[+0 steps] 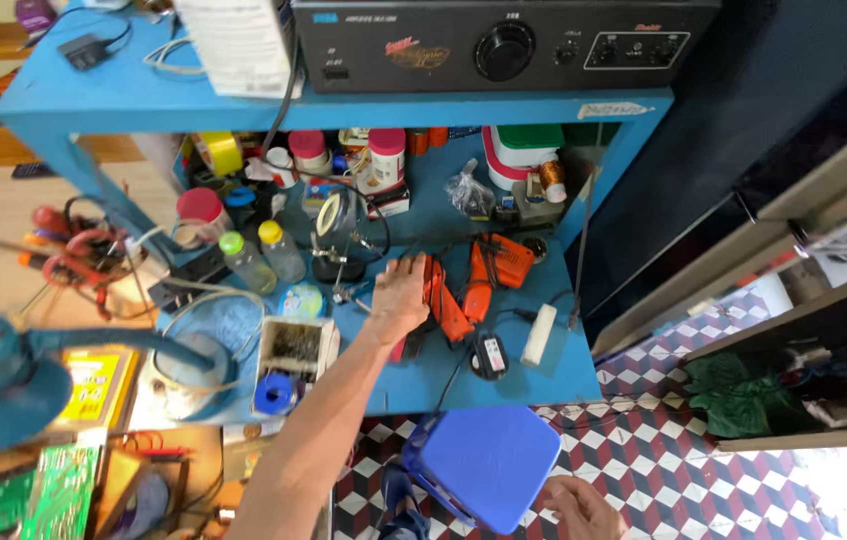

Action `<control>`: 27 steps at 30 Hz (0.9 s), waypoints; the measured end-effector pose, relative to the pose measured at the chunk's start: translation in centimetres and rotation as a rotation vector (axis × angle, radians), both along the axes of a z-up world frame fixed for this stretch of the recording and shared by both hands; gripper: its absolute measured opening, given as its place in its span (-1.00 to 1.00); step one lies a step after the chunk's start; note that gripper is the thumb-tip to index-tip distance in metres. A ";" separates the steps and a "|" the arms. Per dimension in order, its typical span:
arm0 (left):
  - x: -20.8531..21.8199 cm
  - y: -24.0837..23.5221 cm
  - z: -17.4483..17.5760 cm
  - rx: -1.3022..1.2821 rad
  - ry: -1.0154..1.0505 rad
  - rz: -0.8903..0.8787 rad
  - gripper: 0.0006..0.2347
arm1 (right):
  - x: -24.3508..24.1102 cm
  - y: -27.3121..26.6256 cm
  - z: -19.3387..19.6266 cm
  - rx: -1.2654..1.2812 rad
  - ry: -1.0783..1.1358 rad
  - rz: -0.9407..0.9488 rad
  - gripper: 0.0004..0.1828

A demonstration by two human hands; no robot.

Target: The person uses a multimeter to test points on a circuit board, then uses a hot air gun to apply heat to the board. They handle the board and tools throughout the process.

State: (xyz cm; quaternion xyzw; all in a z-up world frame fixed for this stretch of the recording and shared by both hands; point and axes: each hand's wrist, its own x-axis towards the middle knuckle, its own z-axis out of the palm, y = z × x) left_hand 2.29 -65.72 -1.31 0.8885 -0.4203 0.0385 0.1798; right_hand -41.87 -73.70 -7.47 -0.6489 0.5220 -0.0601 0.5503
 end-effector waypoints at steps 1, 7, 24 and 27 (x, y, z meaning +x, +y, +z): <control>0.4 -0.7 0.3 0.067 0.006 0.025 -0.28 | 0.7 -0.6 0.4 -0.003 -0.025 0.000 -0.64; 1.6 -1.8 2.0 0.379 0.059 0.048 0.05 | 5.8 -2.5 4.7 0.062 0.015 0.045 -0.63; -7.9 6.6 20.6 -0.606 0.727 0.146 0.03 | 15.0 -5.4 16.4 -0.051 -0.182 0.302 -0.50; -10.7 7.0 23.6 -0.780 0.630 0.128 0.08 | 18.2 -2.3 19.3 -0.373 -0.563 0.529 -0.10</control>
